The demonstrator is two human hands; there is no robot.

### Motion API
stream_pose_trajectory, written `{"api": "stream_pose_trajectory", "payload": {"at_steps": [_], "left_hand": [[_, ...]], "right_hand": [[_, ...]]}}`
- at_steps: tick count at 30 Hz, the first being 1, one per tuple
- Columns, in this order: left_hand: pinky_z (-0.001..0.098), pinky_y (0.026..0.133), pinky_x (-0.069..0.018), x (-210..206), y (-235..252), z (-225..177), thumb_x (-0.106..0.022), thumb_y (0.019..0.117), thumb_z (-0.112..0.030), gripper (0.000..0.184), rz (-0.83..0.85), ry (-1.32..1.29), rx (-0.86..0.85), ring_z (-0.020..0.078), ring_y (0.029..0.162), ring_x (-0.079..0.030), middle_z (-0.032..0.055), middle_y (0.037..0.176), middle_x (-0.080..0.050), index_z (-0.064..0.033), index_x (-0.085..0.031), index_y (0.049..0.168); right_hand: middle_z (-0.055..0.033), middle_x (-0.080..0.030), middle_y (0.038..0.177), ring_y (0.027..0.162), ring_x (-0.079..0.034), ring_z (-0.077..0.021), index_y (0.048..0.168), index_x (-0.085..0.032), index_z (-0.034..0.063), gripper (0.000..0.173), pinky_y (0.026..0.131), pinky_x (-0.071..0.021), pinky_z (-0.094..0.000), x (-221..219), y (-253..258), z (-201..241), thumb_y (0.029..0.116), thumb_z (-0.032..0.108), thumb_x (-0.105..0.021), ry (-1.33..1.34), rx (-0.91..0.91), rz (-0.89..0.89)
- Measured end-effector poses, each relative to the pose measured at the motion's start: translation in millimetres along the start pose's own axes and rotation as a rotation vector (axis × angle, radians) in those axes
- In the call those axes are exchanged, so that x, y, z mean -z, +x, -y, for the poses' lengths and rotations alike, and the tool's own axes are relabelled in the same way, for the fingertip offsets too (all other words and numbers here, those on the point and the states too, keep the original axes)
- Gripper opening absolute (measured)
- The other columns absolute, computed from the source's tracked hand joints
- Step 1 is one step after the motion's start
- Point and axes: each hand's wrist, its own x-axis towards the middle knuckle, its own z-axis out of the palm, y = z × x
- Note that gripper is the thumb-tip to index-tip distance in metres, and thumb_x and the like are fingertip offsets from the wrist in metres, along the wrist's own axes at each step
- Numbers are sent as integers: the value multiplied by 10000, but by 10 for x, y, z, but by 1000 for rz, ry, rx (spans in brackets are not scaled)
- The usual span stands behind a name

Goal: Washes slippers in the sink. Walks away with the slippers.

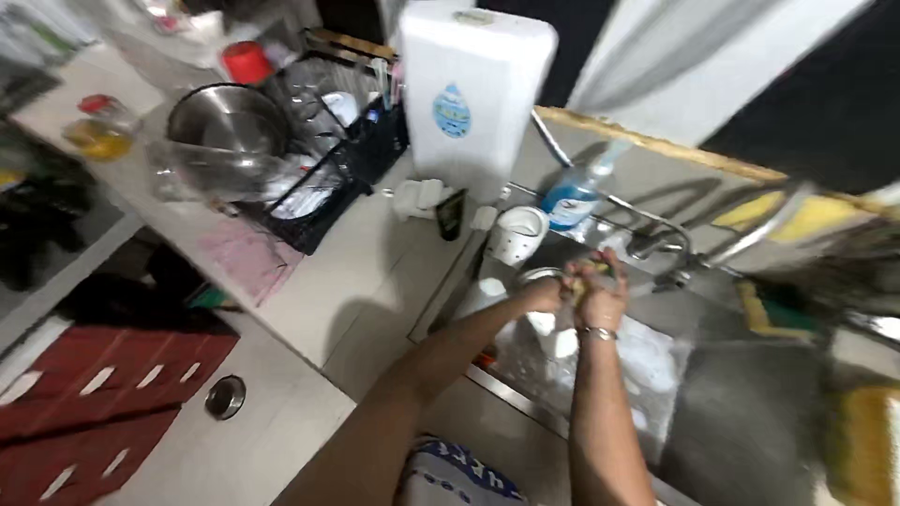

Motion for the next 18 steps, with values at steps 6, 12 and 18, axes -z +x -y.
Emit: {"api": "stream_pose_trajectory", "payload": {"at_steps": [6, 12, 18], "left_hand": [[623, 1014, -487, -62, 256, -116, -666, 956, -85, 298, 81, 394, -207, 433, 1172, -641, 266, 1207, -678, 45, -664, 1224], [606, 1106, -412, 87, 460, -249, -535, 1055, -145, 318, 78, 638, -361, 396, 1227, -633, 208, 1251, -701, -87, -683, 1330], [616, 1157, -334, 226, 608, -155, -528, 1058, -140, 356, 52, 686, -275, 389, 1286, -596, 190, 1310, -681, -131, -650, 1392]], "right_hand": [[-188, -677, 985, 824, -660, -228, 1238, -607, -71, 348, 800, -570, -444, 278, 24, 62, 1058, 225, -573, -329, -180, -184], [-196, -659, 839, 781, -636, -306, 992, -695, -54, 566, 789, -517, -548, 963, 144, -213, 1072, 465, -484, -571, -187, -222], [-277, -542, 1428, 1319, -562, -382, 1469, -435, -48, 563, 1115, -453, -495, 1572, 869, 23, 1081, 359, -442, -877, 136, -362]]}}
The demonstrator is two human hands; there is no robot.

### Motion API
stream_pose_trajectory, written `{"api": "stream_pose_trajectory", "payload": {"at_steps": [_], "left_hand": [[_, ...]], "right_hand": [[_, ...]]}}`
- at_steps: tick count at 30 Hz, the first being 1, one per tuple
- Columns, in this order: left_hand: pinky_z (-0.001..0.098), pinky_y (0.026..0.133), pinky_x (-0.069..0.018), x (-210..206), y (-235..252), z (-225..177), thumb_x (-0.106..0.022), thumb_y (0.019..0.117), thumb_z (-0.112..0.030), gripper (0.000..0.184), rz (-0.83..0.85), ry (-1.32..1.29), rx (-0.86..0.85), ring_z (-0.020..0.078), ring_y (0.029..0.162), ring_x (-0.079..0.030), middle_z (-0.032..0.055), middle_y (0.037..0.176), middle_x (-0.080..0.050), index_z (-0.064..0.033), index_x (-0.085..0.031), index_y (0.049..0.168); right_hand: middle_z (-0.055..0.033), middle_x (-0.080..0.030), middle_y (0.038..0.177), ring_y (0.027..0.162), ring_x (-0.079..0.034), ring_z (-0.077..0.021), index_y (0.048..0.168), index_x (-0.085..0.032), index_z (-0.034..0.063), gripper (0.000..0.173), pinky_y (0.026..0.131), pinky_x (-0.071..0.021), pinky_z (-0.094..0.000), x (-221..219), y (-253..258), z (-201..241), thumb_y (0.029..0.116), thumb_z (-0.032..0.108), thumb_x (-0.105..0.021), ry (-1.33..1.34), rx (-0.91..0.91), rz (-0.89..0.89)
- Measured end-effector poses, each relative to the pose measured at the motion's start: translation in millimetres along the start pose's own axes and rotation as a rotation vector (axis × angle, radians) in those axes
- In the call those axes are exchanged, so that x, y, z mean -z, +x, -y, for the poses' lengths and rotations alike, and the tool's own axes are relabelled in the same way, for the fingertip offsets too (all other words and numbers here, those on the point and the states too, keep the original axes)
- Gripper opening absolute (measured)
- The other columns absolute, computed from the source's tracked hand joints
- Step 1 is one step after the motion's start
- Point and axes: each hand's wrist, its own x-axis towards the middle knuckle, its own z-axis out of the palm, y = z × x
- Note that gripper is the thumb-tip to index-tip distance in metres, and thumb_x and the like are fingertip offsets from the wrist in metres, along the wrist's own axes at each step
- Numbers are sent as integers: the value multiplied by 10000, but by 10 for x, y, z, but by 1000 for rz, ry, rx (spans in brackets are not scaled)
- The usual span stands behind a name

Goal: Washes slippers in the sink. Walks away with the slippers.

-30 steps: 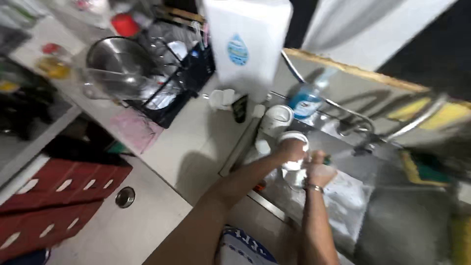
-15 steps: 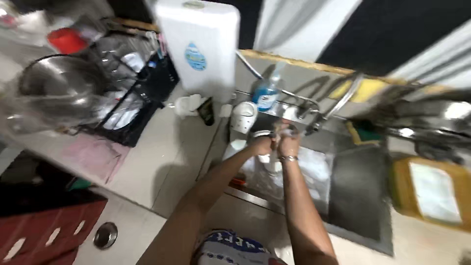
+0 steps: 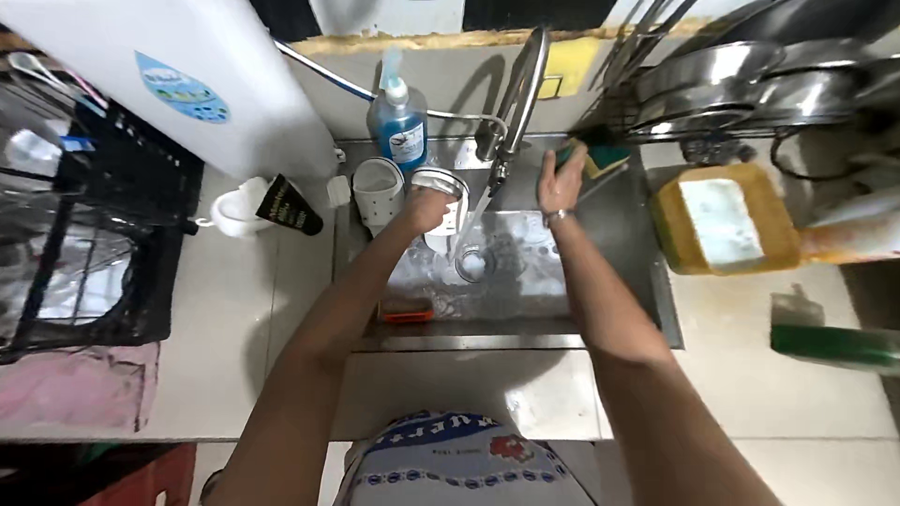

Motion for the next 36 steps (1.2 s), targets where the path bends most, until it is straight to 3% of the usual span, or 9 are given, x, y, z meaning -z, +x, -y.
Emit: {"api": "stream_pose_trajectory", "payload": {"at_steps": [5, 8, 11, 14, 17, 21, 27, 31, 36], "left_hand": [[627, 1125, -370, -108, 122, 226, -544, 1047, -133, 361, -85, 22, 42, 394, 1285, -600, 187, 1334, -671, -129, -649, 1392], [584, 1128, -389, -209, 146, 302, -579, 1038, -154, 323, -217, -19, 37, 378, 1282, -600, 184, 1324, -670, -121, -684, 1342], [567, 1115, -412, -263, 67, 269, -590, 1030, -140, 296, -280, -121, 27, 391, 1241, -616, 216, 1266, -680, -109, -716, 1295], [545, 1071, -464, -318, -16, 280, -601, 1022, -132, 287, -334, -221, -37, 406, 1158, -655, 234, 1192, -702, -78, -730, 1273], [517, 1111, -438, -338, -45, 287, -591, 1017, -105, 287, -304, -301, -72, 387, 1197, -643, 215, 1226, -707, -56, -729, 1264], [558, 1030, -491, -356, -77, 249, -624, 953, -23, 191, -322, -240, -32, 391, 1110, -683, 213, 1101, -733, -6, -752, 1093], [518, 1076, -476, -591, -244, 217, -652, 974, -80, 203, -398, -308, -59, 360, 1154, -674, 199, 1147, -734, -17, -770, 1127], [520, 1020, -526, -527, -415, 529, -568, 1043, -198, 304, -659, -173, 63, 387, 1203, -652, 231, 1259, -681, -2, -706, 1230], [674, 1121, -343, -292, -415, 807, -602, 1023, -148, 405, -371, -78, 281, 470, 1324, -539, 271, 1398, -591, -5, -580, 1402]], "right_hand": [[-346, -107, 1670, 1536, -165, -534, 1624, -120, -54, 906, 1215, -214, -657, -114, 600, 148, 984, 348, -621, -369, -175, 163], [-319, -319, 1613, 1499, -322, -471, 1573, -332, -41, 747, 1211, -282, -594, -193, 266, 370, 974, 295, -623, -294, -151, 84], [-238, -676, 1189, 1125, -658, -331, 1257, -633, -52, 373, 999, -518, -485, -415, -566, 523, 1075, 244, -500, 110, -220, 151], [-30, -617, 738, 640, -618, -100, 951, -624, 5, 416, 622, -555, -279, -840, -1178, 585, 1121, 329, -426, 702, -584, 375], [-4, -589, 759, 641, -615, -100, 999, -544, 74, 304, 625, -567, -266, -878, -1147, 717, 1125, 286, -366, 1135, -900, 408], [-120, -705, 986, 822, -711, -150, 1262, -595, -70, 286, 782, -615, -309, -687, -934, 789, 1097, 81, -417, 783, -433, 495], [-194, -650, 1332, 1218, -639, -383, 1352, -615, 54, 431, 1045, -489, -597, -632, -1006, 663, 927, 84, -682, -55, 285, 632], [-206, -590, 1432, 1375, -507, -423, 1462, -542, 65, 673, 1100, -405, -655, -797, -1082, 666, 856, 176, -811, -247, 397, 680], [-279, -671, 1247, 1208, -609, -515, 1484, -477, 48, 682, 1022, -441, -700, -765, -1072, 1009, 882, 142, -786, -411, 329, 741]]}}
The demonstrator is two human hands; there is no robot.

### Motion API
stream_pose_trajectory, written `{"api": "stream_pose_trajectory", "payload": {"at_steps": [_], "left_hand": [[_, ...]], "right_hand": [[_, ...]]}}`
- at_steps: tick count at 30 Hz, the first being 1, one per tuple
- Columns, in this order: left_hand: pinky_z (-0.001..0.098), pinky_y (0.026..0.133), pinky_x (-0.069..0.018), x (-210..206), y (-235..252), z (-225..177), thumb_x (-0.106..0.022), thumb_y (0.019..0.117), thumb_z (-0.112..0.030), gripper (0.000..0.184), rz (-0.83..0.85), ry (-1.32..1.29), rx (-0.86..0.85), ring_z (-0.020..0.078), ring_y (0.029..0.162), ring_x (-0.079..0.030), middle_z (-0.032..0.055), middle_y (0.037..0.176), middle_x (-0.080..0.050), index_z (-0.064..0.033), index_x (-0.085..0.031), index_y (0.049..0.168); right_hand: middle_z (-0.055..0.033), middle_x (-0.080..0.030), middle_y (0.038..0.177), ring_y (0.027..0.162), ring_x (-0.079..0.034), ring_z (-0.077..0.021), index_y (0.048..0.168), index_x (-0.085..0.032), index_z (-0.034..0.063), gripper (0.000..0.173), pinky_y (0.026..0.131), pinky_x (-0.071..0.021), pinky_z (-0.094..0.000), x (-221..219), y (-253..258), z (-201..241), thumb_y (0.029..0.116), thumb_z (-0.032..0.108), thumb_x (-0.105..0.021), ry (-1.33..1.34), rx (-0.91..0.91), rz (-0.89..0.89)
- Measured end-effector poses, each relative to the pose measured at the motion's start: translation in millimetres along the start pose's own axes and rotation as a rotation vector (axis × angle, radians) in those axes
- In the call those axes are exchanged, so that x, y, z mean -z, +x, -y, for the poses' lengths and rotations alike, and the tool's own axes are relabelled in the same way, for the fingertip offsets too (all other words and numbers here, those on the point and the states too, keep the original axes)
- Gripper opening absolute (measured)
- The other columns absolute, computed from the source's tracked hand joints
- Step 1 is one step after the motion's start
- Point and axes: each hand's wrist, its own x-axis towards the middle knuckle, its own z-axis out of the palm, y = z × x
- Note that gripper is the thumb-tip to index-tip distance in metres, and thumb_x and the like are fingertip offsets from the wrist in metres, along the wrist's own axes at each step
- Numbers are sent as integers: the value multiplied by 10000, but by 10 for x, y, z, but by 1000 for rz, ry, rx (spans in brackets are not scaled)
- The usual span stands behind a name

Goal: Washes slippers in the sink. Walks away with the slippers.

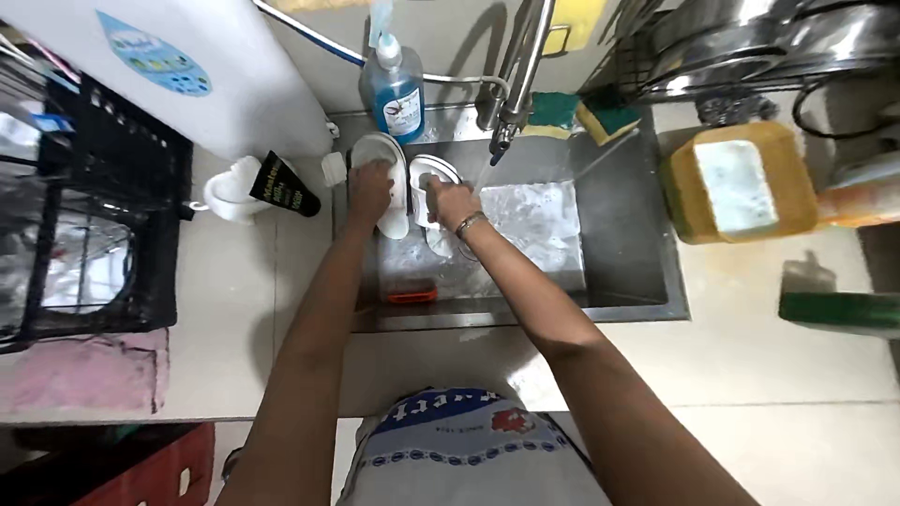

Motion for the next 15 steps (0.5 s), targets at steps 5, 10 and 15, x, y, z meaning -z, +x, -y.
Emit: {"api": "stream_pose_trajectory", "payload": {"at_steps": [5, 10, 15], "left_hand": [[679, 1088, -375, -20, -351, -374, -588, 1031, -133, 301, 106, -59, -110, 399, 1271, -608, 187, 1342, -663, -43, -670, 1306], [661, 1074, -376, -251, -527, -465, -627, 990, -70, 238, 33, -88, -297, 386, 1201, -648, 187, 1219, -717, -65, -742, 1198], [589, 1125, -379, -327, -540, -648, -627, 989, -59, 233, 54, -48, -438, 372, 1163, -669, 188, 1159, -735, -55, -758, 1182]], "right_hand": [[-282, -697, 1180, 1173, -639, -483, 1472, -478, 0, 460, 1083, -426, -605, -107, -242, 64, 1015, 28, -524, -147, -13, -115], [-326, -595, 1344, 1100, -649, -535, 1579, -406, 149, 630, 906, -519, -662, -277, -569, -104, 988, 73, -610, 30, -27, -67], [-245, -675, 1280, 1191, -635, -462, 1453, -589, 193, 641, 1010, -467, -684, -151, -532, -349, 875, 328, -831, 349, -130, 69]]}}
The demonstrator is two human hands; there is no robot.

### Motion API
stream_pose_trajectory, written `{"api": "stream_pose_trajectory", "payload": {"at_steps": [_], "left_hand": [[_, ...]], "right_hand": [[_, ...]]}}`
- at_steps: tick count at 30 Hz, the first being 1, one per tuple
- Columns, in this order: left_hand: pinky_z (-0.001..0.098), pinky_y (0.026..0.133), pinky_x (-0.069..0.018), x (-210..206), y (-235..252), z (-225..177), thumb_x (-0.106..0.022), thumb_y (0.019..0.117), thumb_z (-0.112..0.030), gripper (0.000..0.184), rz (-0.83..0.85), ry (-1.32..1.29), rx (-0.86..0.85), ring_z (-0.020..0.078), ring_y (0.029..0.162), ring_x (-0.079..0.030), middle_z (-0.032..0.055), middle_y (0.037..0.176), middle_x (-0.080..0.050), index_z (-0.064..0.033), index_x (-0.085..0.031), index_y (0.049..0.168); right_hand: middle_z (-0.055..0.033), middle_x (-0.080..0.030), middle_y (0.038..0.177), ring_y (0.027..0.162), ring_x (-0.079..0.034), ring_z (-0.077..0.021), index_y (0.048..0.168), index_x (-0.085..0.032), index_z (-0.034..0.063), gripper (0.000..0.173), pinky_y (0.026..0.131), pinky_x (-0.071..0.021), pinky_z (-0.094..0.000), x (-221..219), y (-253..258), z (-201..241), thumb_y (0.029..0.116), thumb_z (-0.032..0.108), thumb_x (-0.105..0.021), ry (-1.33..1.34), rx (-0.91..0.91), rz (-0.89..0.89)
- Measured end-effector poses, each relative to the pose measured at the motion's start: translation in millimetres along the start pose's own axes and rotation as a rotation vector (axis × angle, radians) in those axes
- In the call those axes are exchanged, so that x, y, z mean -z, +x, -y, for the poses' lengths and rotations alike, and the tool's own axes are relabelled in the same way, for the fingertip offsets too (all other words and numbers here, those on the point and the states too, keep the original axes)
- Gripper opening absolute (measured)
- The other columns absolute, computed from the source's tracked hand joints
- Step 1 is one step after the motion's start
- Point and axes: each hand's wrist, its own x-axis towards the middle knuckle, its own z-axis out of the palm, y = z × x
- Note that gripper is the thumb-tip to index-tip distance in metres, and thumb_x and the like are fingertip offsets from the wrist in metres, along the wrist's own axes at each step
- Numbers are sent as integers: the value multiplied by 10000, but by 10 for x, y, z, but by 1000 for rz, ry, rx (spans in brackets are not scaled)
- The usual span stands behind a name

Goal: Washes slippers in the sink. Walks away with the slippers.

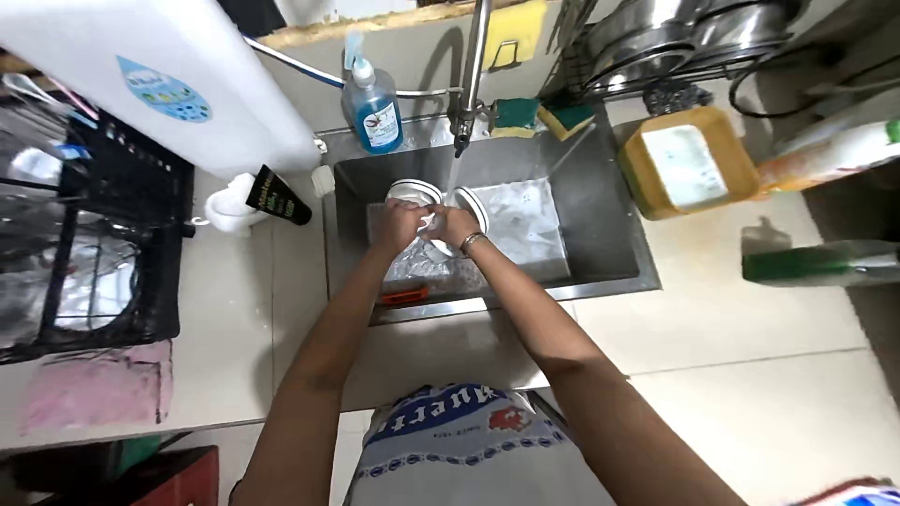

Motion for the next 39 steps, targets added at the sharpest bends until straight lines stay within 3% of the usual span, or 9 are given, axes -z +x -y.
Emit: {"api": "stream_pose_trajectory", "payload": {"at_steps": [3, 8, 14, 18, 22, 24, 29, 34, 39], "left_hand": [[588, 1120, -399, -109, 33, -193, -603, 996, -50, 248, -37, -17, -90, 380, 1134, -684, 197, 1116, -744, -48, -757, 1191], [580, 1093, -434, -282, 182, -736, -623, 997, -67, 227, -34, -26, -193, 376, 1140, -683, 187, 1124, -743, -40, -753, 1181], [458, 1126, -469, -378, 752, -1244, -577, 970, -77, 334, -223, -522, -335, 319, 1320, -582, 219, 1400, -607, 33, -677, 1268], [426, 898, -587, -281, 1380, -1432, -517, 1034, -124, 357, -503, -487, 16, 303, 1041, -714, 236, 1199, -699, 53, -606, 1331], [645, 997, -503, -126, 2051, -1302, -651, 967, -161, 702, -178, -106, 449, 490, 1302, -551, 250, 1629, -323, -40, -343, 1586], [665, 956, -512, -171, 2313, -1201, -681, 964, -198, 731, -143, 3, 478, 511, 1266, -572, 254, 1642, -299, -34, -337, 1588], [669, 941, -516, -260, 2571, -1099, -695, 981, -280, 588, -58, 159, 516, 528, 1205, -597, 303, 1561, -393, 69, -512, 1418], [694, 933, -504, -179, 2581, -1057, -671, 956, -123, 445, -73, 161, 560, 553, 1195, -590, 358, 1430, -499, 89, -570, 1334], [687, 969, -485, -145, 2513, -1039, -540, 1028, -96, 387, -61, 185, 550, 537, 1243, -575, 337, 1449, -507, 79, -550, 1373]], "right_hand": [[-199, -733, 1156, 1119, -677, -406, 1266, -723, 112, 506, 1007, -487, -653, 70, -84, -198, 858, 387, -841, 89, -1, -75], [-193, -744, 1090, 1071, -692, -413, 1241, -718, 104, 508, 959, -508, -653, 275, -501, -574, 855, 413, -833, 8, -66, -153], [-220, -731, 1123, 1049, -692, -451, 1322, -683, 179, 516, 856, -518, -672, 1002, -1123, -843, 921, 501, -720, -220, -211, -338], [-256, -715, 1140, 1056, -689, -474, 1311, -674, 108, 458, 866, -525, -678, 1170, -1398, -1215, 999, 443, -641, -270, -292, -362], [-227, -736, 1049, 934, -719, -441, 1239, -711, 109, 448, 777, -552, -634, 1142, -1741, -1412, 996, 478, -636, -279, -252, -496], [-198, -742, 1007, 884, -728, -409, 1198, -734, 126, 420, 739, -570, -616, 1116, -1830, -1440, 983, 479, -659, -250, -213, -612], [-208, -735, 1058, 959, -713, -416, 1243, -719, 128, 380, 822, -552, -612, 1266, -1917, -1326, 1001, 411, -646, -292, -120, -375], [-188, -722, 840, 760, -727, -391, 1022, -754, 66, 335, 628, -579, -565, 1364, -1983, -1434, 958, 389, -697, -411, 91, -704], [-205, -726, 937, 894, -713, -412, 1132, -740, 77, 354, 738, -546, -599, 1568, -1901, -1229, 961, 385, -704, -469, 169, -206]]}}
